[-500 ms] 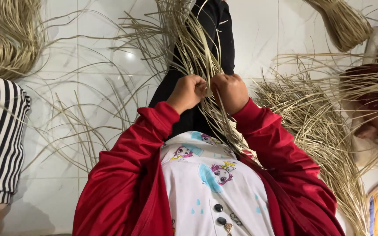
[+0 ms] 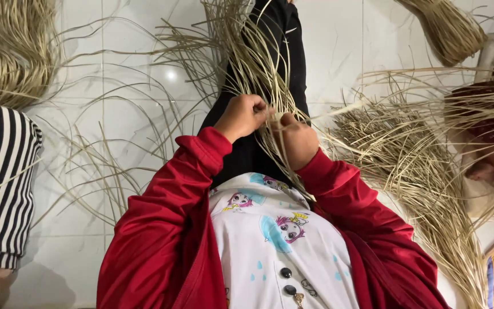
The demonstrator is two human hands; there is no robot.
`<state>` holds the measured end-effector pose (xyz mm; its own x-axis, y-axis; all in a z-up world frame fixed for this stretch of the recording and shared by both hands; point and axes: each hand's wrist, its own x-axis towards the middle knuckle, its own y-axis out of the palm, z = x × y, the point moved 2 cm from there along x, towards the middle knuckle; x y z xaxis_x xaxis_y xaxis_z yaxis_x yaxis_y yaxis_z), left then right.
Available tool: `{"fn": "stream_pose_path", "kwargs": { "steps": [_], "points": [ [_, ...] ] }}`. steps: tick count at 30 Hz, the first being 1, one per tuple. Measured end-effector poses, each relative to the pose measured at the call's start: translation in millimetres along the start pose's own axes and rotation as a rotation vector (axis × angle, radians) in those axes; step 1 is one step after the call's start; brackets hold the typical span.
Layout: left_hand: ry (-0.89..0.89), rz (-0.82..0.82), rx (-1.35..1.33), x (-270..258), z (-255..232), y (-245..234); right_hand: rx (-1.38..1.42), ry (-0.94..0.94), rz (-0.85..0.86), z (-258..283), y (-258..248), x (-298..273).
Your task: The person is weaving long, thin strips of dried plant material into a bundle, sitting on the floor and using their hands to thread and pull the strips.
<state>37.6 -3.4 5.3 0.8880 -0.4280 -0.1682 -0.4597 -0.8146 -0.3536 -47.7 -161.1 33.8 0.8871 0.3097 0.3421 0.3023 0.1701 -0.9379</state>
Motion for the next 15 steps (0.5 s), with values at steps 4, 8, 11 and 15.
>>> {"fn": "stream_pose_path", "kwargs": {
  "steps": [4, 8, 11, 15],
  "points": [
    [-0.065, 0.053, 0.117, 19, 27, 9, 0.023, 0.225, 0.04, 11, 25, -9],
    [-0.13, 0.146, 0.173, 41, 34, -1, 0.466, -0.119, -0.145, 13, 25, -12],
    [-0.198, 0.23, 0.195, 61, 54, -17, 0.519, -0.618, -0.398, 7, 42, -52],
    [-0.4, 0.04, 0.022, 75, 31, -56, 1.176, -0.036, 0.034, -11, 6, -121]
  ]
}}
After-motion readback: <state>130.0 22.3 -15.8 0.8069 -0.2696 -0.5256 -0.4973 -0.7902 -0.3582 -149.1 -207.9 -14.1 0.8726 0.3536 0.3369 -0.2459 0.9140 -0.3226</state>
